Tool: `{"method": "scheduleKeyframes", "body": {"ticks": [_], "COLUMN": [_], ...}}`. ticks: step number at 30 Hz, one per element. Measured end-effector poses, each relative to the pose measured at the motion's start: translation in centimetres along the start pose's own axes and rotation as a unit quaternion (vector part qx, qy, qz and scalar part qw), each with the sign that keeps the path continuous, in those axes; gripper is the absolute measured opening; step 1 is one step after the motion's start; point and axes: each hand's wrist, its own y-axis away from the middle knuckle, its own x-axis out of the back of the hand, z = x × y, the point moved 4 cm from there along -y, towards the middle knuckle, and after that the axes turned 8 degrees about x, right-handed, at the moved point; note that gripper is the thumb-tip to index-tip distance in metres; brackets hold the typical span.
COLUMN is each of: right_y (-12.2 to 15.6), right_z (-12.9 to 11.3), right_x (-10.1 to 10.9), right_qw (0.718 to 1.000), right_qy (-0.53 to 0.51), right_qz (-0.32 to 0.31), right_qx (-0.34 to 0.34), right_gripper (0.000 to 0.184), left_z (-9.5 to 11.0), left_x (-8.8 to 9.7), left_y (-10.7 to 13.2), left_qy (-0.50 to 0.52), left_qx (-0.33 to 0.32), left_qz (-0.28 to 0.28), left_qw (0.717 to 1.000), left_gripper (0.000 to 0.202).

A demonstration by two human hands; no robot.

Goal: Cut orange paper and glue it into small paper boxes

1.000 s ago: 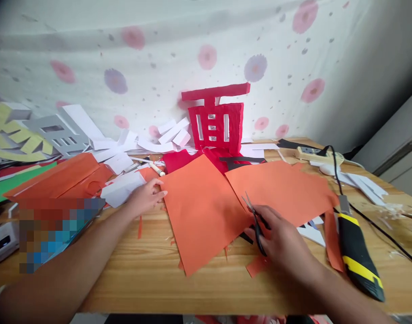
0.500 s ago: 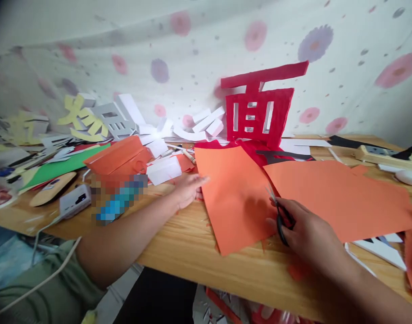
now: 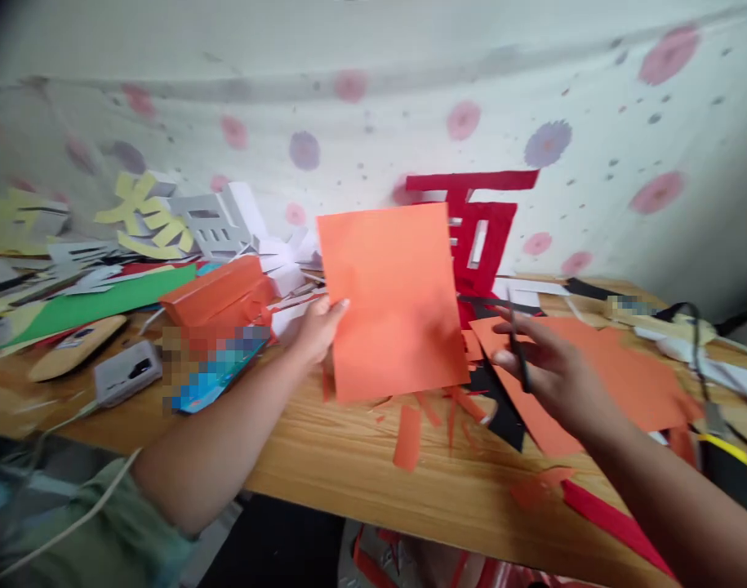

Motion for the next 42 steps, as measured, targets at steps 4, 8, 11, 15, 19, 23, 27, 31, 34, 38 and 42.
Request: {"method": "scheduleKeyframes", "body": {"ticks": [4,8,11,15,19,23,27,31,34,38,42], "right_y": [-1.7,0.3,2.4,3.5,3.4,3.2,2.7,2.6,2.6,2.8,3.5], "right_z": [0.3,0.2,0.4,1.2,0.8,0.0,0.4,1.0,0.9,1.3,2.0], "right_x": [-1.4,-2.5,-3.1,-3.1,-3.0,-3.3,-3.1,-2.9,-2.8,-1.4,0.4], "right_qw": [0.983,0.968,0.960,0.959,0.938,0.921,0.932,0.927,0.935,0.968,0.991], "right_qy": [-0.178,-0.245,-0.264,-0.243,-0.300,-0.330,-0.315,-0.332,-0.300,-0.170,0.091], "right_qz": [0.012,0.014,-0.021,-0.007,0.013,-0.027,0.007,0.051,0.040,-0.001,-0.079], "right_qx": [-0.042,-0.054,-0.087,-0.145,-0.173,-0.203,-0.178,-0.166,-0.186,-0.186,-0.065], "right_gripper": [0.052,0.049,0.052,0.042,0.034,0.034,0.036,0.033,0.036,0.039,0.040], "left_z": [0.4,0.3,0.6,0.8,1.0,1.0,1.0,-0.4,-1.9,-2.7,-3.1], "left_x": [0.2,0.4,0.6,0.2,-0.8,-1.2,-1.5,-2.9,-3.8,-3.8,-2.6], "left_y": [-0.4,-0.5,-0.6,-0.3,0.6,1.1,1.3,2.2,3.0,3.0,1.9], "left_qy": [0.061,0.075,0.069,0.060,0.032,0.035,0.069,0.114,0.099,0.047,-0.011], "left_qx": [-0.022,-0.023,-0.035,-0.028,-0.033,-0.023,0.009,0.110,0.171,0.130,0.099], "left_qz": [0.005,0.024,0.045,0.051,0.026,0.031,-0.002,-0.113,-0.138,-0.090,-0.022], "left_qw": [0.998,0.997,0.996,0.997,0.999,0.999,0.998,0.981,0.971,0.986,0.995], "left_gripper": [0.047,0.045,0.041,0.038,0.038,0.036,0.045,0.053,0.051,0.043,0.044]}}
